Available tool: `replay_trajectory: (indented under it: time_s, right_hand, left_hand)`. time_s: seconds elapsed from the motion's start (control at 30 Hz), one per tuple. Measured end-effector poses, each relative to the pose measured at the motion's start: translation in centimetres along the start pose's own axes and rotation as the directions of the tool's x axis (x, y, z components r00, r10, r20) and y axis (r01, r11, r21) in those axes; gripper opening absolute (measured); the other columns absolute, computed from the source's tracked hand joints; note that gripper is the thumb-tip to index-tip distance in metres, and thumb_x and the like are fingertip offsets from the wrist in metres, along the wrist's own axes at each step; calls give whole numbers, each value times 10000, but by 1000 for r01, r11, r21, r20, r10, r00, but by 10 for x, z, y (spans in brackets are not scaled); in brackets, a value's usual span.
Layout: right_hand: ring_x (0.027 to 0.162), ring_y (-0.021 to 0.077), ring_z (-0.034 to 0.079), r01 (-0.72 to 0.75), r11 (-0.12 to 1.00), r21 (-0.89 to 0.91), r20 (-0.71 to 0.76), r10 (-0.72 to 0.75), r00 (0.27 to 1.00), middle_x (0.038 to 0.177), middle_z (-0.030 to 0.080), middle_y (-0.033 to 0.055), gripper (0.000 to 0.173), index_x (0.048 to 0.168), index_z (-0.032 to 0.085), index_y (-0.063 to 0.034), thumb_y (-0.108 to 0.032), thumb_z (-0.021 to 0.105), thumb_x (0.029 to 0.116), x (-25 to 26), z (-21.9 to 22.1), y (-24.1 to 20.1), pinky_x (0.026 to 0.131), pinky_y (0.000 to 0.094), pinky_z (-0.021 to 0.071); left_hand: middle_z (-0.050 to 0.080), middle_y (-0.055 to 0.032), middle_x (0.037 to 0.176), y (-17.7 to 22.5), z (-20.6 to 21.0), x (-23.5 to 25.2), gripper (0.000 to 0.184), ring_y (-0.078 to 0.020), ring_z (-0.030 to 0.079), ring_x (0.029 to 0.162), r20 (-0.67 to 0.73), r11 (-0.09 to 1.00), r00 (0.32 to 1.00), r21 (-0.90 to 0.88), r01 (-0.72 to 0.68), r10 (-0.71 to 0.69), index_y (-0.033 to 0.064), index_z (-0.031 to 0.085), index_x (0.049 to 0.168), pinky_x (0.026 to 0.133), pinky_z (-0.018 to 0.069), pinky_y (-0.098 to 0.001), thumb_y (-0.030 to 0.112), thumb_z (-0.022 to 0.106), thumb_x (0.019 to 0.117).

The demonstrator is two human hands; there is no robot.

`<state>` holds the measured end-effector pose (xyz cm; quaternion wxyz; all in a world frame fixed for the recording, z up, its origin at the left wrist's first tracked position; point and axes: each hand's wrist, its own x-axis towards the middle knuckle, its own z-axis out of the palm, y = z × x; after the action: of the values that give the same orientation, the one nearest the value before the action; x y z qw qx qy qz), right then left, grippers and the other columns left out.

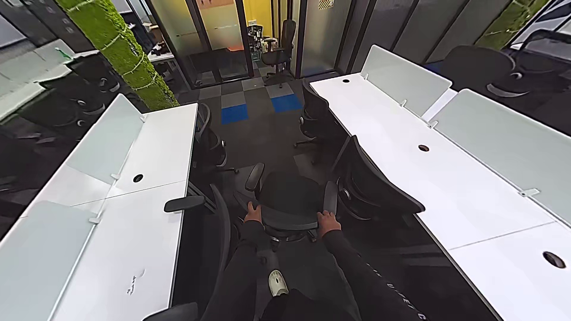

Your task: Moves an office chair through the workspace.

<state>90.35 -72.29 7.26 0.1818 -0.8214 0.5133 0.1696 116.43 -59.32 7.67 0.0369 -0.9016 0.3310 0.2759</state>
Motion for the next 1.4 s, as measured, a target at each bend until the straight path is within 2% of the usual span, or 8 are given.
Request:
replay_trajectory:
  time_s: [0.23, 0.4, 0.7, 0.87, 1.0, 1.2, 1.3, 1.4]
  right_hand:
    - [1401, 445, 470, -8, 1000, -25, -4, 8, 1000, 1481, 537, 181, 711, 1404, 614, -121, -219, 841, 738, 71, -35, -34, 850, 630, 583]
    - [1398, 450, 466, 18, 999, -40, 0, -18, 1000, 1482, 533, 174, 708, 1399, 615, -120, -237, 840, 738, 137, -65, -47, 844, 640, 580]
    - [1416, 463, 444, 132, 990, -58, -16, -133, 991, 1502, 512, 185, 680, 1392, 622, -116, -112, 821, 742, 286, -140, -56, 829, 631, 594]
    - [1427, 460, 432, 204, 975, -89, 26, -202, 979, 1497, 512, 189, 639, 1390, 628, -113, -89, 803, 776, 362, -174, -69, 844, 627, 595]
    - [1447, 455, 409, 227, 970, -82, 54, -224, 973, 1535, 480, 183, 696, 1436, 596, -124, -123, 821, 777, 417, -200, -86, 863, 633, 590]
    - [1421, 449, 435, 259, 963, -75, 13, -259, 966, 1503, 504, 179, 802, 1424, 601, -120, -198, 892, 680, 490, -236, -120, 842, 640, 586]
    - [1413, 435, 453, 243, 965, -102, 4, -244, 970, 1509, 501, 175, 820, 1435, 589, -127, -245, 891, 682, 531, -254, -142, 844, 629, 589]
    - [1419, 426, 453, 223, 969, -109, -15, -226, 974, 1509, 506, 170, 784, 1433, 595, -125, -193, 869, 701, 572, -273, -168, 865, 631, 585]
  left_hand:
    - [74, -133, 1748, 7, -46, 76, 986, -427, 629, 1243, -13, 999, 999, 10, -36, 36, 221, 433, 1582, 961, 587, -539, 99, 883, 712]
    - [87, -93, 1753, 24, -74, 138, 925, -409, 640, 1239, -42, 1000, 999, -20, 6, -7, 241, 465, 1562, 946, 591, -544, 90, 858, 738]
    - [117, -79, 1750, 78, -132, 225, 930, -398, 650, 1223, -70, 992, 990, -46, 117, -120, 229, 413, 1590, 940, 591, -551, 166, 854, 773]
    - [115, -111, 1745, 97, -159, 275, 981, -384, 646, 1235, -75, 986, 983, -47, 162, -166, 204, 374, 1611, 959, 591, -522, 211, 868, 763]
    - [108, -158, 1735, 106, -183, 317, 1053, -383, 643, 1238, -85, 982, 981, -74, 171, -177, 212, 338, 1623, 959, 595, -513, 229, 899, 732]
    - [117, -206, 1717, 102, -228, 385, 1272, -408, 613, 1273, -104, 984, 989, -149, 92, -108, 269, 243, 1652, 993, 578, -515, 427, 978, 626]
    - [110, -208, 1717, 99, -253, 429, 1282, -409, 604, 1281, -110, 983, 992, -177, 47, -67, 283, 264, 1645, 1004, 569, -523, 476, 983, 601]
    - [101, -204, 1720, 93, -281, 475, 1251, -402, 597, 1289, -112, 980, 994, -197, -9, -13, 273, 302, 1632, 1011, 561, -524, 573, 955, 608]
